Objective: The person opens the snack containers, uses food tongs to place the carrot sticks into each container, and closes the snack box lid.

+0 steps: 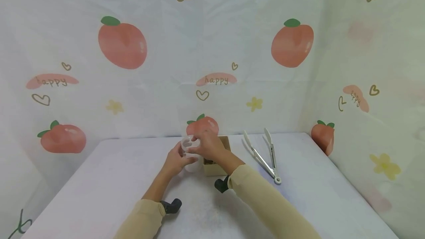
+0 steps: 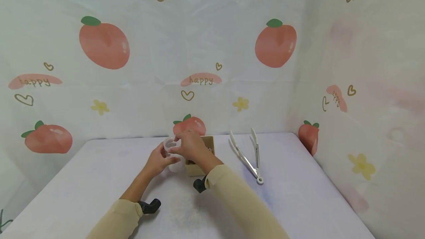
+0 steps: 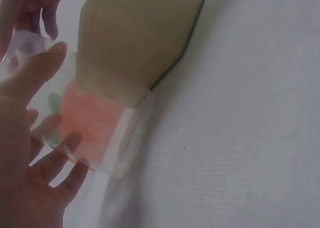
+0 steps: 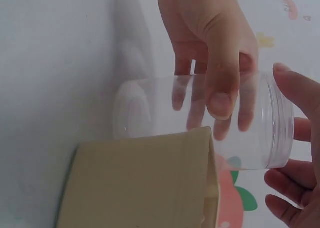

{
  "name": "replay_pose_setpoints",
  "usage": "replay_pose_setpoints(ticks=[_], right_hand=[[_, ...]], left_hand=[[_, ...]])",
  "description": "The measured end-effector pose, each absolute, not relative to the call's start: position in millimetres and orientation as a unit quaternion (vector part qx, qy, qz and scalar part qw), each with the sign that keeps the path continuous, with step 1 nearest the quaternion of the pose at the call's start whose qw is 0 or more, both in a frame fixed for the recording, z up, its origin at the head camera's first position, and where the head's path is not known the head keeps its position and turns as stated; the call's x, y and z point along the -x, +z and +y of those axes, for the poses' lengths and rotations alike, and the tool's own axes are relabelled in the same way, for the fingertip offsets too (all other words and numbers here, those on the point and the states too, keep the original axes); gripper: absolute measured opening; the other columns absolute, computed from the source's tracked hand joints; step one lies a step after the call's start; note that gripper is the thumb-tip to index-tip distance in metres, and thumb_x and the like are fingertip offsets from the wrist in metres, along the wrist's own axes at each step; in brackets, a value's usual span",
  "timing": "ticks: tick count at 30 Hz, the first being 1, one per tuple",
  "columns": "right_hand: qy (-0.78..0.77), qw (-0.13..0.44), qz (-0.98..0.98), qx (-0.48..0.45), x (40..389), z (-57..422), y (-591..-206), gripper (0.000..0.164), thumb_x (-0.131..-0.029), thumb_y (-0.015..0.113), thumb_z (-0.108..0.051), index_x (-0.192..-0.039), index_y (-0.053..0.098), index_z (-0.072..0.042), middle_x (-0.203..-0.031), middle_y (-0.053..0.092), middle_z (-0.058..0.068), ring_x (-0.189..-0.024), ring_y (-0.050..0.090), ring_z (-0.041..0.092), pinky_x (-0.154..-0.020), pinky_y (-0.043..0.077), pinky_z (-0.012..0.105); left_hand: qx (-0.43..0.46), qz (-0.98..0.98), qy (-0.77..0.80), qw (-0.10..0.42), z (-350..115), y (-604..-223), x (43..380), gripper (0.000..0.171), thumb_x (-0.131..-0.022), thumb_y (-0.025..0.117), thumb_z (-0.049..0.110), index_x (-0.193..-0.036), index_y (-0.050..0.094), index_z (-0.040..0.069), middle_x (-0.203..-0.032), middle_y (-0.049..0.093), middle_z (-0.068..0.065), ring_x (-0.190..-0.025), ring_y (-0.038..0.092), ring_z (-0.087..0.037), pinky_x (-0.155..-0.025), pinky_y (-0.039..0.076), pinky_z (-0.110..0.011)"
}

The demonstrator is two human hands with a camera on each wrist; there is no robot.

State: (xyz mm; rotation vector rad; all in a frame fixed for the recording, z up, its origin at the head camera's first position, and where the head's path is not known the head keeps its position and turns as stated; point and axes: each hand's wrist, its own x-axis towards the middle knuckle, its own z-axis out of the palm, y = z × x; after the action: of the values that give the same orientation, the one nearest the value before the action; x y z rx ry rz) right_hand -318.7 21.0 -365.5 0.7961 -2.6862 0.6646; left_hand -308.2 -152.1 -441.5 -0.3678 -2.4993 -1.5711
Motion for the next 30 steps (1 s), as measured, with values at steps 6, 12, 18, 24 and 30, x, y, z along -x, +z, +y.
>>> replay_pose_setpoints(ticks=[6,12,18,24,30], right_hand=[[0.226,0.127,-0.920,-0.295,323,20,-368,0.042,-0.076,0.082,-0.044,-0.097,0.070,-0.010,-0.080,0.061,-0.009,-0.074,0.052,0.009,-0.066,0.045,0.021],[0.233,0.149,-0.904,-0.327,327,21,-370,0.038,-0.076,0.083,-0.041,-0.093,0.070,-0.009,-0.084,0.064,-0.005,-0.079,0.052,0.010,-0.071,0.045,0.023],[0.246,0.161,-0.891,-0.346,329,24,-371,0.037,-0.076,0.084,-0.035,-0.091,0.070,-0.005,-0.088,0.069,0.005,-0.082,0.053,0.013,-0.074,0.046,0.026],[0.241,0.176,-0.886,-0.356,331,25,-372,0.036,-0.076,0.084,-0.035,-0.091,0.070,-0.006,-0.087,0.068,0.003,-0.081,0.052,0.013,-0.073,0.046,0.025],[0.255,0.189,-0.872,-0.372,331,26,-376,0.033,-0.074,0.085,-0.034,-0.087,0.069,-0.008,-0.085,0.066,-0.002,-0.086,0.056,0.016,-0.076,0.046,0.027]], left_hand=[[0.114,-0.847,-0.515,0.064,-154,-438,308,0.073,-0.074,0.085,0.029,-0.136,0.050,0.015,-0.132,0.058,-0.008,-0.122,0.052,-0.034,-0.096,0.043,-0.055],[0.128,-0.849,-0.511,0.050,-160,-434,314,0.077,-0.072,0.087,0.030,-0.137,0.049,0.015,-0.132,0.057,-0.007,-0.126,0.049,-0.033,-0.100,0.040,-0.055],[0.132,-0.840,-0.525,0.038,-160,-433,318,0.074,-0.071,0.088,0.027,-0.135,0.052,0.014,-0.129,0.058,-0.006,-0.126,0.049,-0.032,-0.100,0.039,-0.056],[0.144,-0.835,-0.530,0.037,-160,-435,321,0.072,-0.073,0.086,0.023,-0.136,0.051,0.012,-0.129,0.059,-0.007,-0.126,0.048,-0.033,-0.101,0.039,-0.056],[0.140,-0.837,-0.528,0.028,-161,-434,322,0.071,-0.071,0.087,0.018,-0.133,0.054,0.011,-0.126,0.061,-0.008,-0.124,0.050,-0.032,-0.101,0.039,-0.056]])
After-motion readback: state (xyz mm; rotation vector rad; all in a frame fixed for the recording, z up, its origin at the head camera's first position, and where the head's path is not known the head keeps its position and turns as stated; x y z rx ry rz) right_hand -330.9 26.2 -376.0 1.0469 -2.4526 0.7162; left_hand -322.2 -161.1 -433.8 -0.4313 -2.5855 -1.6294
